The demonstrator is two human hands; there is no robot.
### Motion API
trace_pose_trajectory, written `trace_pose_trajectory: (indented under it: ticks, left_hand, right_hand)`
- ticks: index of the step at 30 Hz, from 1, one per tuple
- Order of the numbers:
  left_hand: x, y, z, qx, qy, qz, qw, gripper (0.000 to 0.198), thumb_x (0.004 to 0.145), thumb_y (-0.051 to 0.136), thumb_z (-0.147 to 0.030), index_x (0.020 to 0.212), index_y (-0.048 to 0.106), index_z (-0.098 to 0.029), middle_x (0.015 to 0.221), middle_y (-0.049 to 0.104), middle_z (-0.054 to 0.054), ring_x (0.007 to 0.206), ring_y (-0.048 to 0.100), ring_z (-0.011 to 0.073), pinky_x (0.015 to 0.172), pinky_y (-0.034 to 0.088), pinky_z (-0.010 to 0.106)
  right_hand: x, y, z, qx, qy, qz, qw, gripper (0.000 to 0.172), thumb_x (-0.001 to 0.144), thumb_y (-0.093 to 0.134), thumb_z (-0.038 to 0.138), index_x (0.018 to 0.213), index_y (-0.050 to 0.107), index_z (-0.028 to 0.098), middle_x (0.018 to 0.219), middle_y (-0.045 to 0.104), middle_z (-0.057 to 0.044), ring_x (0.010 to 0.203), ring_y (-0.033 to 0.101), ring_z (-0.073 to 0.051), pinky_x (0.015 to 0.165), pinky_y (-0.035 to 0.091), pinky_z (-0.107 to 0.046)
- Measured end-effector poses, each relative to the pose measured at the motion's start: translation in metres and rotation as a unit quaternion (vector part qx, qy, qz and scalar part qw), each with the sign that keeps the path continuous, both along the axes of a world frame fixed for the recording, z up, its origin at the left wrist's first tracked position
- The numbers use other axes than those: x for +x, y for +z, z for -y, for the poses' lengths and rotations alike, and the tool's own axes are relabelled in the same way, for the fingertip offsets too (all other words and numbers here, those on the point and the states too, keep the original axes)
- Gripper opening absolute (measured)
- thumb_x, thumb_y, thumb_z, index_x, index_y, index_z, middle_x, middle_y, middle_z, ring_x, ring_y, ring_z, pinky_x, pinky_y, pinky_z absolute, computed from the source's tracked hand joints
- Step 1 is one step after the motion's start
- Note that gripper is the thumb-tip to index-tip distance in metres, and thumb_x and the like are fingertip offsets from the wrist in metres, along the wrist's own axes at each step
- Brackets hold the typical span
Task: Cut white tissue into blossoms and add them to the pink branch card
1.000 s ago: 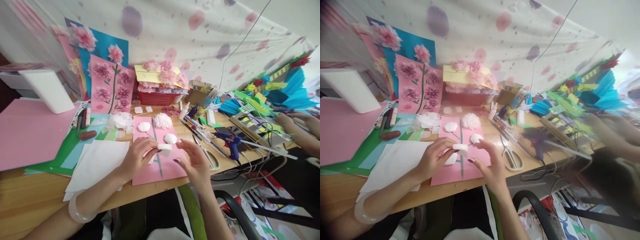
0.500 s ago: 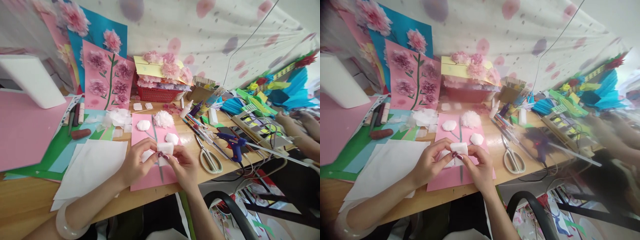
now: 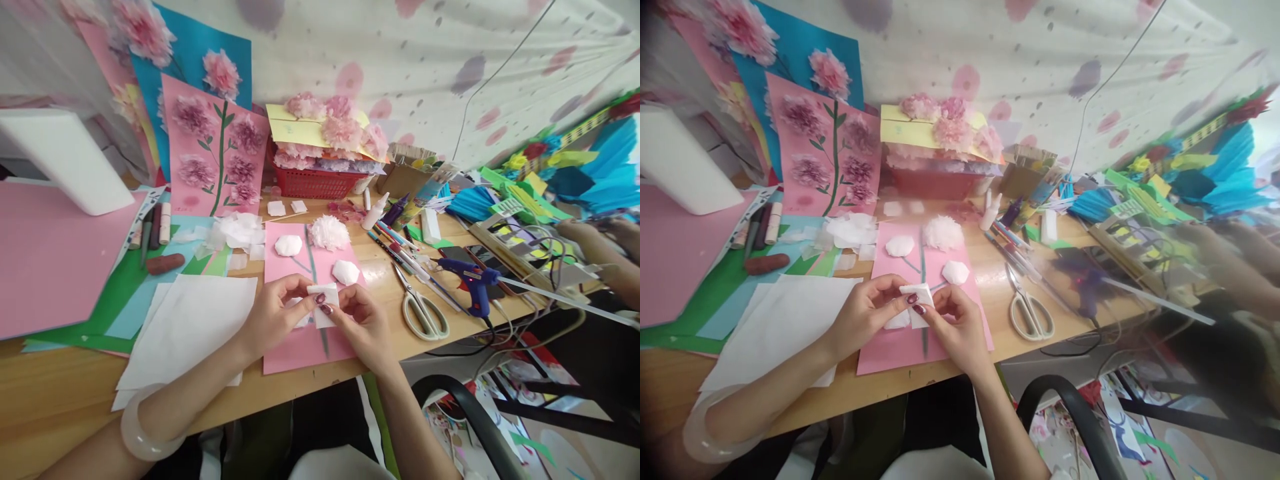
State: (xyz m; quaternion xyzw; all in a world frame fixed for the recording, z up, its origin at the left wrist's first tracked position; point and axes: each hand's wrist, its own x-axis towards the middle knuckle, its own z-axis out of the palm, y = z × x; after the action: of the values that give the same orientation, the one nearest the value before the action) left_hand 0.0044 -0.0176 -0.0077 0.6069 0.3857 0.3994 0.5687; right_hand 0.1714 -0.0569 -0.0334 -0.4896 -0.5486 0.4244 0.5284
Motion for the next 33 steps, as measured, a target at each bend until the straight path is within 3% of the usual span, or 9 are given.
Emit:
trace_pose_trajectory:
  ticks: [3, 6, 8, 10, 12, 14, 20, 27, 33]
  left_hand:
    - [0.0, -0.003, -0.002, -0.01, 0.0, 0.002, 1.0, 0.016, 0.076, 0.067, -0.032, 0.074, 0.064, -0.017, 0.068, 0.061, 0.0, 0.073, 0.06, 0.0162, 0.068, 0.049, 0.027]
    - [0.002, -0.007, -0.002, -0.018, 0.002, 0.01, 1.0, 0.016, 0.077, 0.066, -0.033, 0.079, 0.063, -0.018, 0.073, 0.063, 0.0, 0.076, 0.062, 0.0166, 0.073, 0.051, 0.03]
    - [0.004, -0.009, -0.001, -0.033, 0.017, 0.032, 0.999, 0.023, 0.075, 0.07, -0.031, 0.092, 0.061, -0.018, 0.086, 0.066, 0.003, 0.085, 0.063, 0.0173, 0.08, 0.051, 0.032]
    - [0.008, -0.011, 0.002, -0.058, 0.032, 0.074, 0.995, 0.045, 0.069, 0.075, -0.028, 0.108, 0.053, -0.02, 0.101, 0.066, 0.006, 0.097, 0.063, 0.0188, 0.09, 0.05, 0.036]
    - [0.012, -0.011, 0.006, -0.093, 0.031, 0.118, 0.988, 0.059, 0.067, 0.077, -0.026, 0.115, 0.045, -0.02, 0.111, 0.064, 0.009, 0.107, 0.061, 0.0207, 0.095, 0.047, 0.039]
    - [0.014, -0.01, 0.009, -0.119, 0.024, 0.145, 0.982, 0.058, 0.069, 0.075, -0.025, 0.117, 0.041, -0.02, 0.116, 0.062, 0.011, 0.11, 0.06, 0.0218, 0.094, 0.049, 0.04]
    - [0.013, -0.008, 0.011, -0.123, 0.038, 0.135, 0.982, 0.048, 0.077, 0.067, -0.026, 0.117, 0.041, -0.019, 0.111, 0.066, 0.01, 0.099, 0.065, 0.0207, 0.085, 0.054, 0.038]
    - [0.013, -0.009, 0.01, -0.121, 0.048, 0.147, 0.981, 0.05, 0.076, 0.068, -0.024, 0.117, 0.041, -0.019, 0.112, 0.065, 0.01, 0.103, 0.064, 0.0209, 0.084, 0.054, 0.037]
    - [0.011, -0.008, 0.01, -0.106, 0.045, 0.144, 0.983, 0.057, 0.073, 0.072, -0.027, 0.118, 0.039, -0.02, 0.116, 0.063, 0.012, 0.107, 0.062, 0.0224, 0.086, 0.054, 0.038]
  right_hand:
    - [0.0, -0.001, 0.0, -0.031, 0.044, -0.018, 0.998, 0.016, 0.081, 0.067, 0.032, 0.078, 0.059, 0.018, 0.065, 0.054, 0.003, 0.058, 0.05, -0.01, 0.053, 0.039, -0.023]
    - [-0.001, 0.0, 0.0, -0.03, 0.011, 0.033, 0.999, 0.022, 0.081, 0.066, 0.033, 0.069, 0.055, 0.018, 0.061, 0.053, 0.002, 0.056, 0.048, -0.011, 0.052, 0.037, -0.024]
    - [-0.002, 0.001, 0.0, 0.021, -0.048, 0.12, 0.991, 0.021, 0.083, 0.063, 0.03, 0.067, 0.053, 0.019, 0.061, 0.053, 0.002, 0.058, 0.049, -0.012, 0.055, 0.039, -0.025]
    - [-0.005, 0.001, 0.0, 0.111, -0.101, 0.215, 0.965, 0.017, 0.083, 0.06, 0.023, 0.069, 0.053, 0.02, 0.064, 0.055, 0.001, 0.063, 0.052, -0.014, 0.06, 0.041, -0.027]
    - [-0.01, 0.002, -0.001, 0.188, -0.122, 0.277, 0.934, 0.013, 0.083, 0.058, 0.018, 0.072, 0.053, 0.021, 0.069, 0.058, 0.0, 0.07, 0.055, -0.017, 0.065, 0.043, -0.03]
    - [-0.015, 0.003, -0.002, 0.217, -0.125, 0.306, 0.919, 0.011, 0.083, 0.057, 0.015, 0.075, 0.052, 0.022, 0.073, 0.06, -0.001, 0.074, 0.056, -0.018, 0.068, 0.044, -0.031]
    - [-0.024, 0.004, -0.002, 0.22, -0.132, 0.346, 0.902, 0.012, 0.084, 0.054, 0.014, 0.076, 0.053, 0.021, 0.073, 0.057, -0.003, 0.071, 0.054, -0.018, 0.064, 0.044, -0.03]
    - [-0.024, -0.002, -0.002, 0.215, -0.134, 0.366, 0.895, 0.017, 0.085, 0.051, 0.014, 0.07, 0.048, 0.022, 0.07, 0.053, -0.002, 0.069, 0.052, -0.018, 0.061, 0.041, -0.029]
    - [-0.024, 0.001, 0.0, 0.157, -0.131, 0.323, 0.924, 0.019, 0.084, 0.054, 0.016, 0.067, 0.046, 0.021, 0.063, 0.05, 0.002, 0.059, 0.049, -0.013, 0.056, 0.039, -0.026]
